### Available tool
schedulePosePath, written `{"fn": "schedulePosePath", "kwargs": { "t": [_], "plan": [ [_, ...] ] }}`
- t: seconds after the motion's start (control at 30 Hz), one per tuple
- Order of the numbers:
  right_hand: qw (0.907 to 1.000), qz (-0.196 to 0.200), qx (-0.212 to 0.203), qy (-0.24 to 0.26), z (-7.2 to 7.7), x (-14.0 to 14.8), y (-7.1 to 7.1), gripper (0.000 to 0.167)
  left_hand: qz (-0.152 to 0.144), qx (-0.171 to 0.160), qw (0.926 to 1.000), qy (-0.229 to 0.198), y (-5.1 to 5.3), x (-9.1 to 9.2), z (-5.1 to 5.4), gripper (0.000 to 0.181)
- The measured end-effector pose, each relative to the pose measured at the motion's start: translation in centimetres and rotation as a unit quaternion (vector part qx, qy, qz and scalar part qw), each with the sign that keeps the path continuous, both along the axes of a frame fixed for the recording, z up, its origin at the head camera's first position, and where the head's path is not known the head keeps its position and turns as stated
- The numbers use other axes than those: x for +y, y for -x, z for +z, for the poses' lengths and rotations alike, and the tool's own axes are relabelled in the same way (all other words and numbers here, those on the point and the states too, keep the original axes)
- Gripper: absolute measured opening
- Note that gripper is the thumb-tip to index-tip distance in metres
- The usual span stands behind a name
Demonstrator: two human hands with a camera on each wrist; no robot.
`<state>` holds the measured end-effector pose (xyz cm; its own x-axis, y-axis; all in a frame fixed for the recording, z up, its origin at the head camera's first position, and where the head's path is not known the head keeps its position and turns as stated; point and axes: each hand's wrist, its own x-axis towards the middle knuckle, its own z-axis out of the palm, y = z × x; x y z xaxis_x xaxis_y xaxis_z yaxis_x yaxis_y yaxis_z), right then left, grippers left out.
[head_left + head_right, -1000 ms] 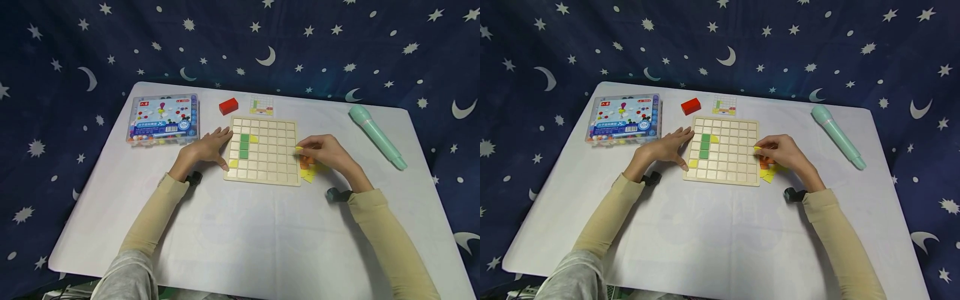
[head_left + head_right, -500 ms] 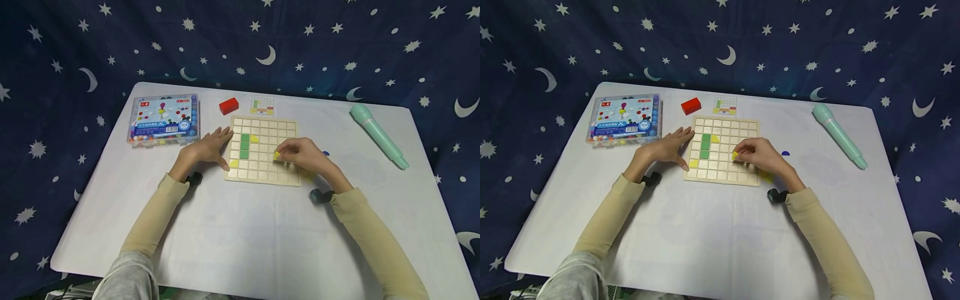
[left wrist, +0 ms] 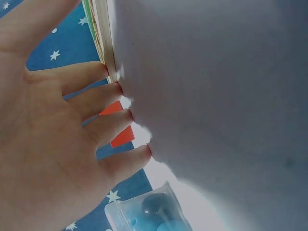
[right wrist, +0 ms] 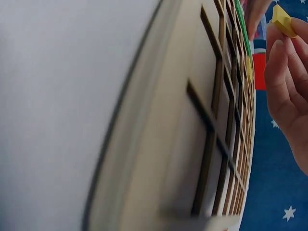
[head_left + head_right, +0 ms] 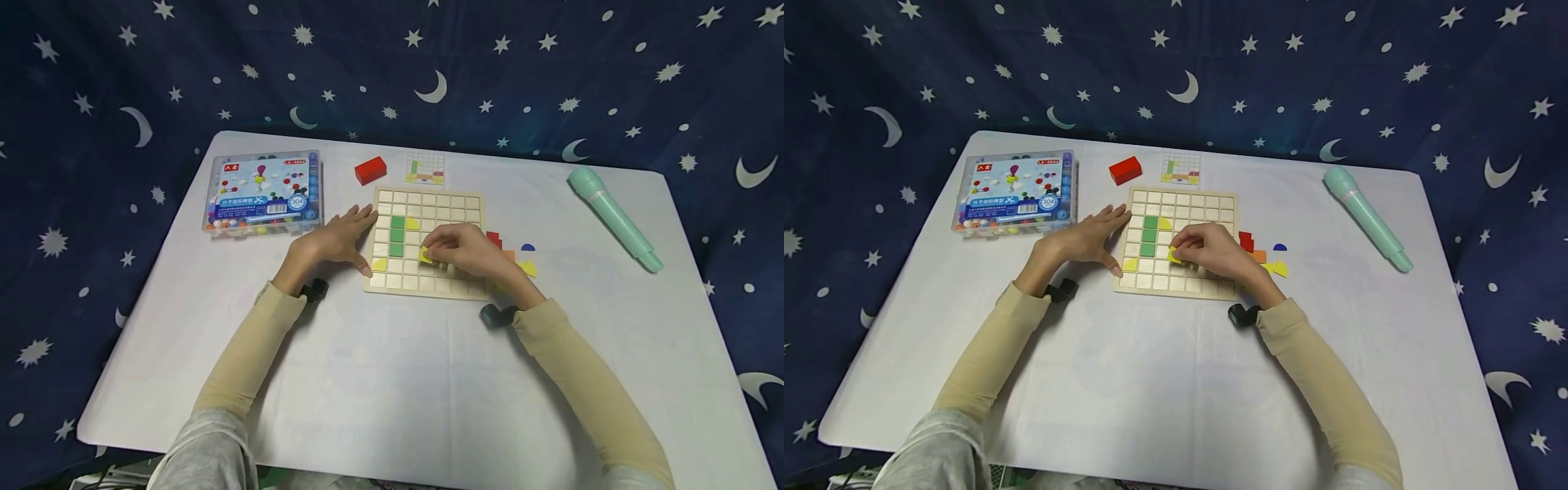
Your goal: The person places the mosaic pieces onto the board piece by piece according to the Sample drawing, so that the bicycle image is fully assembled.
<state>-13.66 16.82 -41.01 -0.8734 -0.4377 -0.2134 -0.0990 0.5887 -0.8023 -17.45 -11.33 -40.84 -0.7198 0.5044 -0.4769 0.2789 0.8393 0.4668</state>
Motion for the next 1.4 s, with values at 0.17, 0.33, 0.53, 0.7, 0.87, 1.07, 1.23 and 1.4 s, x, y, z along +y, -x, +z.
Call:
{"fn": "schedulePosePath", "kwargs": {
  "t": [0.17, 0.33, 0.53, 0.7, 0.87, 1.07, 1.23, 1.4],
  "plan": [
    [0.9999, 0.015, -0.007, 0.003, -0.3, -1.1, 0.4, 0.015, 0.002, -0.001, 1.0000, -0.001, 0.1, 0.0, 0.1, 0.125],
    [0.9991, 0.035, -0.023, 0.003, -0.5, -2.2, 0.7, 0.017, -0.006, 0.003, 1.0000, 0.001, 0.2, -0.1, 0.3, 0.125],
    [0.9983, 0.054, -0.023, -0.002, -0.5, -3.7, 1.0, 0.018, -0.015, 0.009, 0.9998, 0.001, 0.3, -0.1, 0.5, 0.125],
    [0.9981, 0.054, -0.017, -0.025, -0.4, -4.7, 1.0, 0.017, -0.020, 0.008, 0.9998, -0.003, 0.3, 0.1, 0.4, 0.124],
    [0.9979, 0.056, -0.001, -0.032, -0.4, -5.3, 0.9, 0.015, -0.018, 0.009, 0.9998, 0.001, 0.2, 0.1, 0.3, 0.124],
    [0.9975, 0.059, 0.005, -0.039, -0.6, -5.9, 0.7, 0.015, -0.015, 0.008, 0.9999, 0.002, 0.2, -0.1, 0.2, 0.124],
    [0.9968, 0.059, 0.012, -0.054, -0.8, -6.3, 0.5, 0.013, -0.015, 0.006, 0.9999, 0.001, 0.1, -0.2, 0.2, 0.124],
    [0.9954, 0.062, 0.022, -0.070, -0.5, -6.6, 0.1, 0.010, -0.010, 0.004, 0.9999, 0.002, 0.0, -0.3, 0.1, 0.124]
  ]
}}
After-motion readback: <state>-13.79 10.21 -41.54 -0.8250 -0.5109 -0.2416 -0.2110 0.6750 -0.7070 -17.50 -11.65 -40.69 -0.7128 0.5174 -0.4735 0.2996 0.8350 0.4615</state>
